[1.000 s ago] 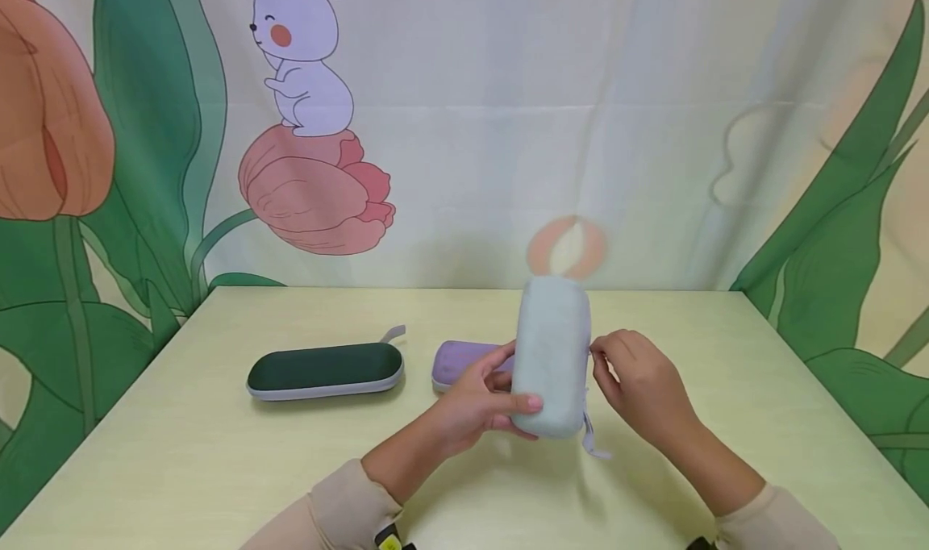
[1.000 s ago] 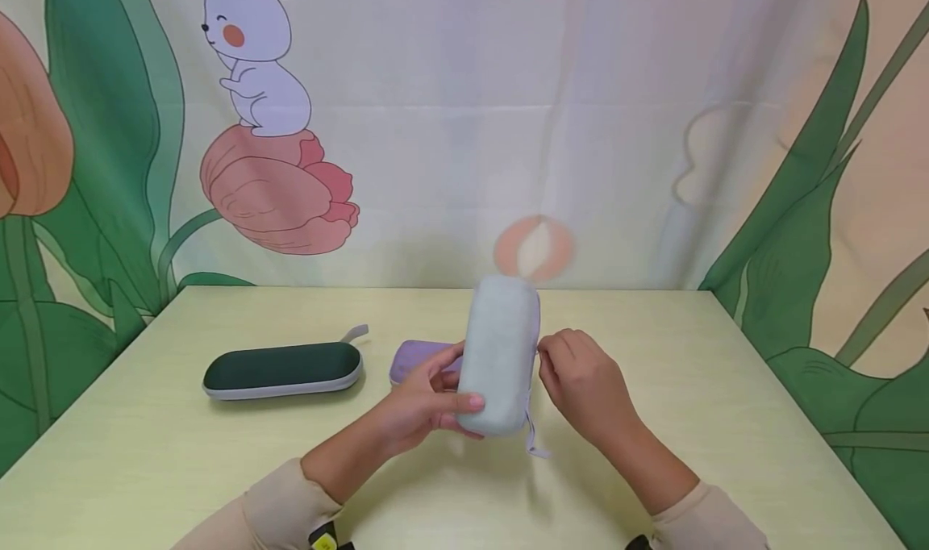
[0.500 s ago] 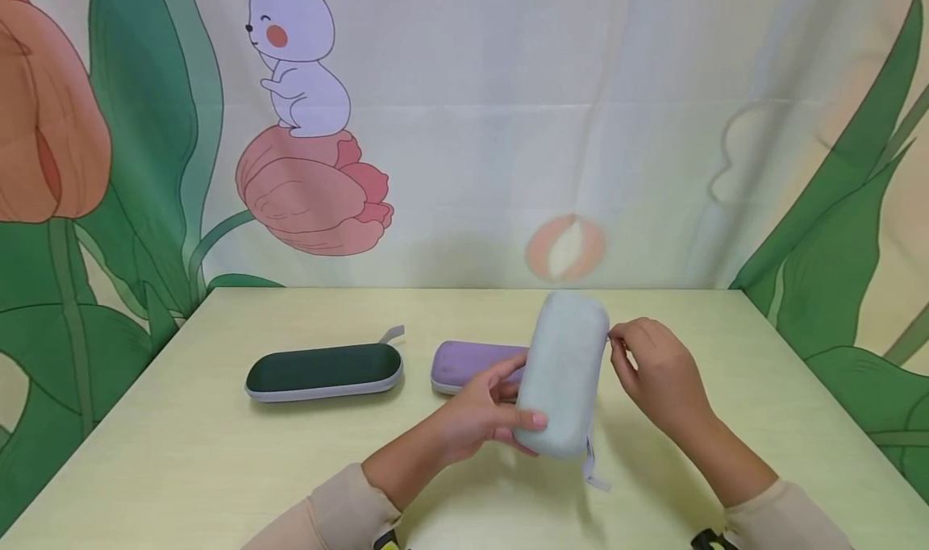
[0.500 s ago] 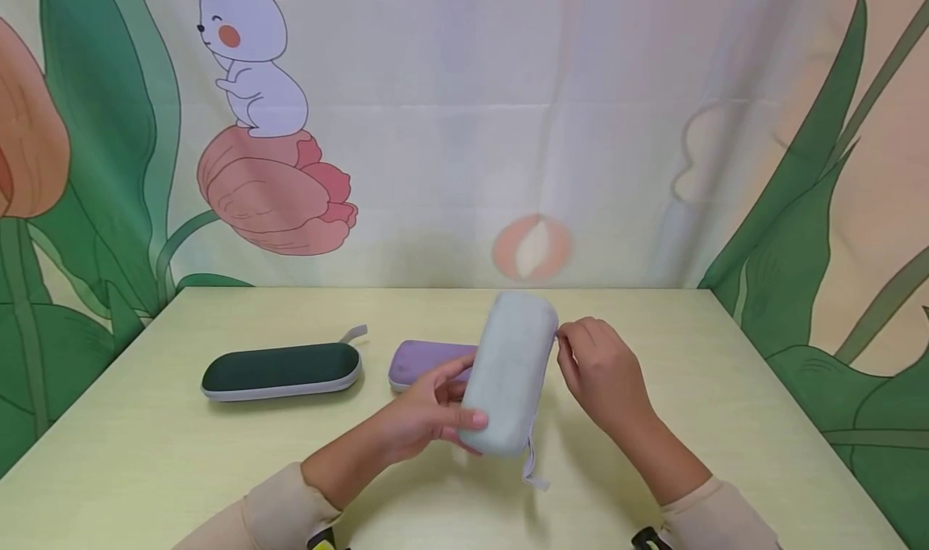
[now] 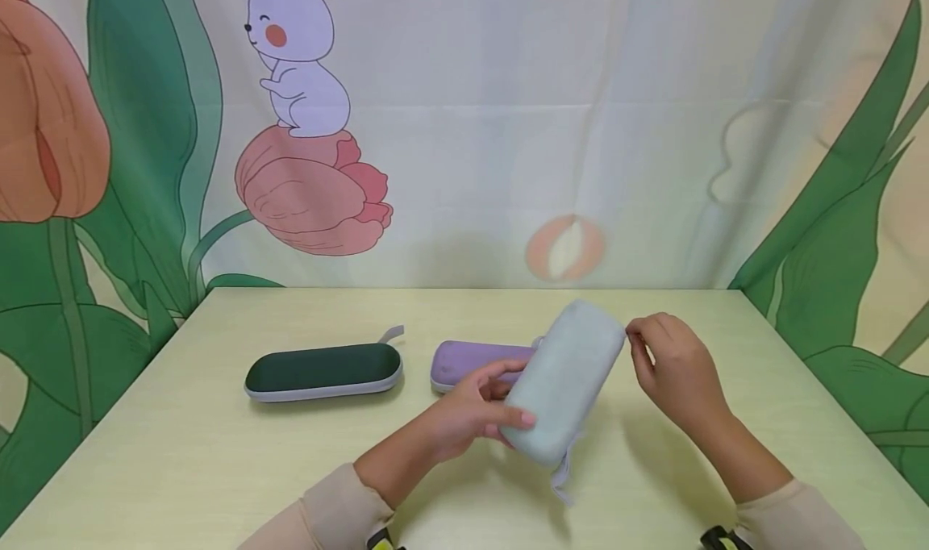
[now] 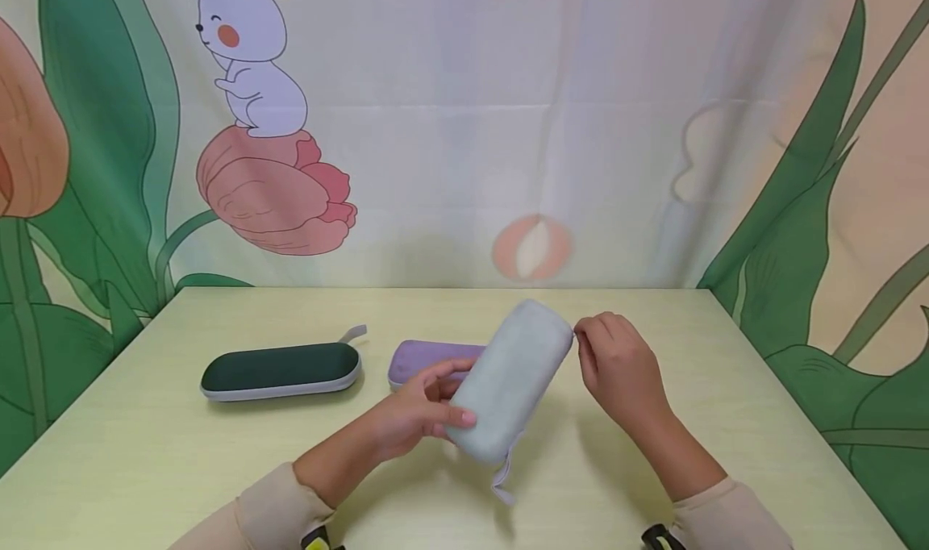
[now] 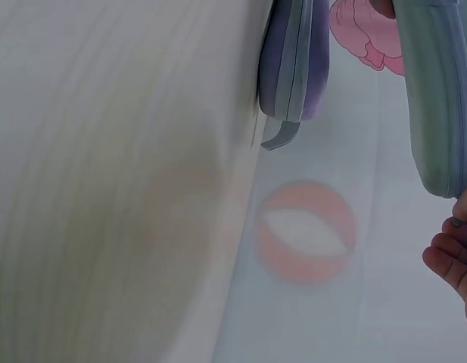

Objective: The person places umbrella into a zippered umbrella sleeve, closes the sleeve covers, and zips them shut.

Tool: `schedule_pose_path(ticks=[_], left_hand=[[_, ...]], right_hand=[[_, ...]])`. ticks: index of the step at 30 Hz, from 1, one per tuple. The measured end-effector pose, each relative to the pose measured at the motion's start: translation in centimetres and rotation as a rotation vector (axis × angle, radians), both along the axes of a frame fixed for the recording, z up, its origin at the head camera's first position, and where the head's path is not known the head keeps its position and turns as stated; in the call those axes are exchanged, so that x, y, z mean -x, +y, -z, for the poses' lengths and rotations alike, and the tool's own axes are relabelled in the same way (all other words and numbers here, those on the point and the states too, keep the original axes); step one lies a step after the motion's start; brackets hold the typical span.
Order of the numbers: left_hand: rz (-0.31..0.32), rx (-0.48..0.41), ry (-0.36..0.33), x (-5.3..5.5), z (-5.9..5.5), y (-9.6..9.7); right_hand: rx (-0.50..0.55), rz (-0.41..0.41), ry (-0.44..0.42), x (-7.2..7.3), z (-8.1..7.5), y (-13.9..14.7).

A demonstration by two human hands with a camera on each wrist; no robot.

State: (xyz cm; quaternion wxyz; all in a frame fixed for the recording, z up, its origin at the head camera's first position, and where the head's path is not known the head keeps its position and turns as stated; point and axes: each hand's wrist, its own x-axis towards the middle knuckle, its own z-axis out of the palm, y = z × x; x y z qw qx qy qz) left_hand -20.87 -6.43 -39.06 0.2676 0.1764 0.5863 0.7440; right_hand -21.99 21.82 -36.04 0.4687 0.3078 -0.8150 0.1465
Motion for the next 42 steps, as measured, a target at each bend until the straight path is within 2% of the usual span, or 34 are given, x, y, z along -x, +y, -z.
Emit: schedule_pose_path(ticks=[3, 9, 16, 20, 27, 31, 37, 42], left_hand=[[-0.006, 0.031, 0.009, 0.3, 0.0, -0.4], [0.055, 0.061, 0.037, 0.9, -0.1, -1.4], [0.151, 0.07, 0.111, 1.5, 0.1, -2.4], [0.189, 0.074, 0.183, 1.8, 0.2, -2.9], [0.261, 0.07, 0.32, 2.2, 0.2, -3.6], [0.306, 0.083, 0.356, 2.3, 0.1, -3.9], [0.385, 0.151, 0.416, 2.3, -0.1, -4.0], [0.395, 0.2, 0.433, 2.2, -0.5, -4.2]], right_hand=[[-0.007, -0.006, -0.003, 0.1, 0.2, 0.1], [0.003, -0.046, -0.01, 0.1, 0.4, 0.0], [0.022, -0.119, -0.048, -0.4, 0.5, -0.4], [0.009, -0.145, -0.06, -0.7, 0.5, -0.5], [-0.017, -0.187, 0.018, -1.1, 0.1, -1.1], [-0.023, -0.204, 0.037, -1.4, 0.0, -1.6], [-0.041, -0.254, 0.059, -1.3, 0.0, -2.1], [-0.093, -0.336, 0.064, -1.2, 0.0, -2.3]])
